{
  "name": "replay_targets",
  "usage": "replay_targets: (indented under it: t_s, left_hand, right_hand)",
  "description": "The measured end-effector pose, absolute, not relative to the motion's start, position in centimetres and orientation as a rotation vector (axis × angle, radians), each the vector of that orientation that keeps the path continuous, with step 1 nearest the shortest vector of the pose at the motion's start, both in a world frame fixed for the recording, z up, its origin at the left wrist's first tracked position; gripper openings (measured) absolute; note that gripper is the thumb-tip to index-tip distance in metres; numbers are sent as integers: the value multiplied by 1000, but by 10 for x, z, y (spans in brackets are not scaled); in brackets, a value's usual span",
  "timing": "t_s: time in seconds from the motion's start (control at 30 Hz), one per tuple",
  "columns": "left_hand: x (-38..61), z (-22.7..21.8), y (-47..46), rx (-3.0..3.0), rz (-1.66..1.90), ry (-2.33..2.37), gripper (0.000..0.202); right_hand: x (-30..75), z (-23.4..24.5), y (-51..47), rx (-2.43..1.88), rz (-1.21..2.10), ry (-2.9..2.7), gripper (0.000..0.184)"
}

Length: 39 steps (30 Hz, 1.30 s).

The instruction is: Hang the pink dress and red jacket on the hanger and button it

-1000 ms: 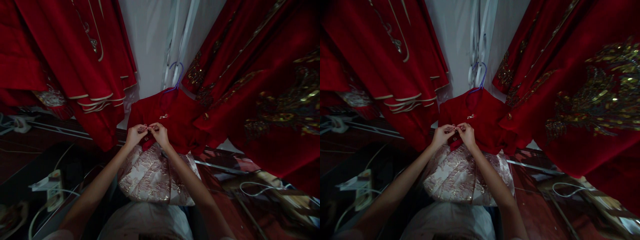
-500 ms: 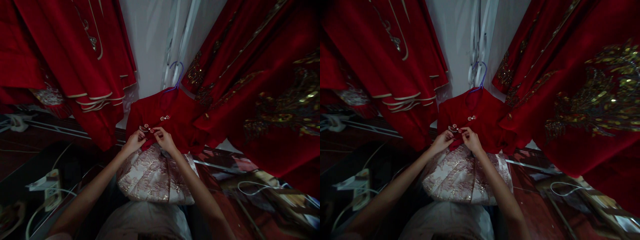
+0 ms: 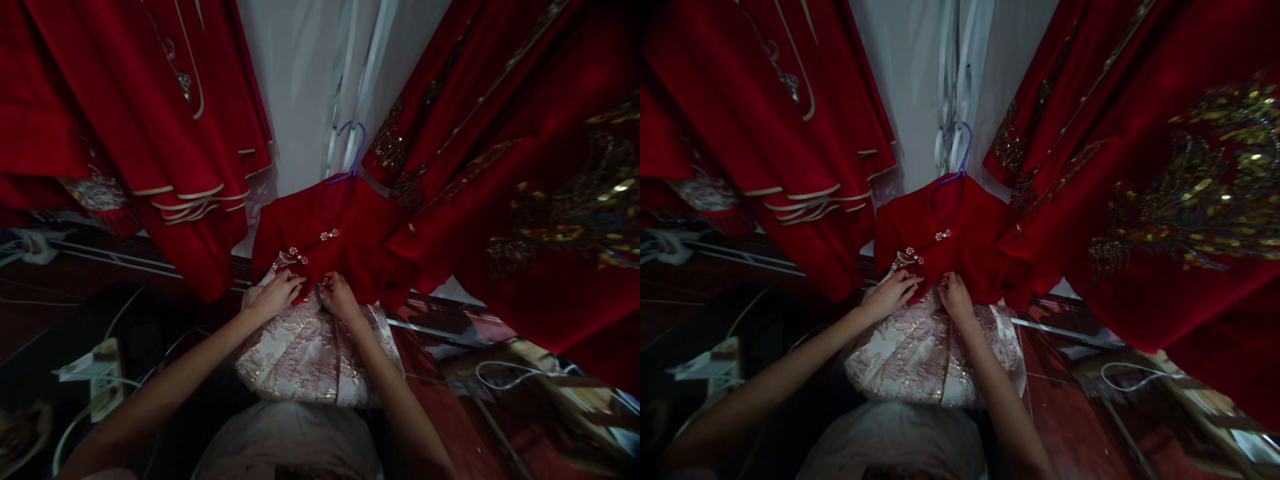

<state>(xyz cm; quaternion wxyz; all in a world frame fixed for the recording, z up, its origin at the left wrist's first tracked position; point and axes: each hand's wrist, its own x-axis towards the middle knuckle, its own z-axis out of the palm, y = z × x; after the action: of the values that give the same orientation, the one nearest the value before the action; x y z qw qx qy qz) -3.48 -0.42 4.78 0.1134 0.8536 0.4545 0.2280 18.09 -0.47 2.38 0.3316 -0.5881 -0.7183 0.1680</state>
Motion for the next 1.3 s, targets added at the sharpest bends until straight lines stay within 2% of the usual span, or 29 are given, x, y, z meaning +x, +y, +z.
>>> replay_targets:
  t_s: [0.1,0.2,0.33,0.5,0.73,0.97,1.3]
  left_hand:
    - [-45,40,4,2587,621,1263,41]
    - [-52,40,11,2685,597,1199,39]
    - [-52,49,18,2871,542,1129,22]
    - [-46,52,21,2974,459,1065,14]
    - [-40,49,16,2223,920,1171,9]
    - [-45,45,16,1788,951,1118,20]
    - [-43,38,17,1676,1006,1133,17]
  right_hand:
    - [182,24,-3,-1468,481,-1899,11]
    - [183,27,-4,-1368,572,-1895,10]
    - [183,34,-5,-1267,788,-1835,16]
    - [178,41,-4,-1183,917,-1706,28]
    - [158,46,4,-1155,972,-1614,26]
    - [139,51,12,-1256,812,-1697,7]
    - [142,56,6,-1240,849,-1692,9]
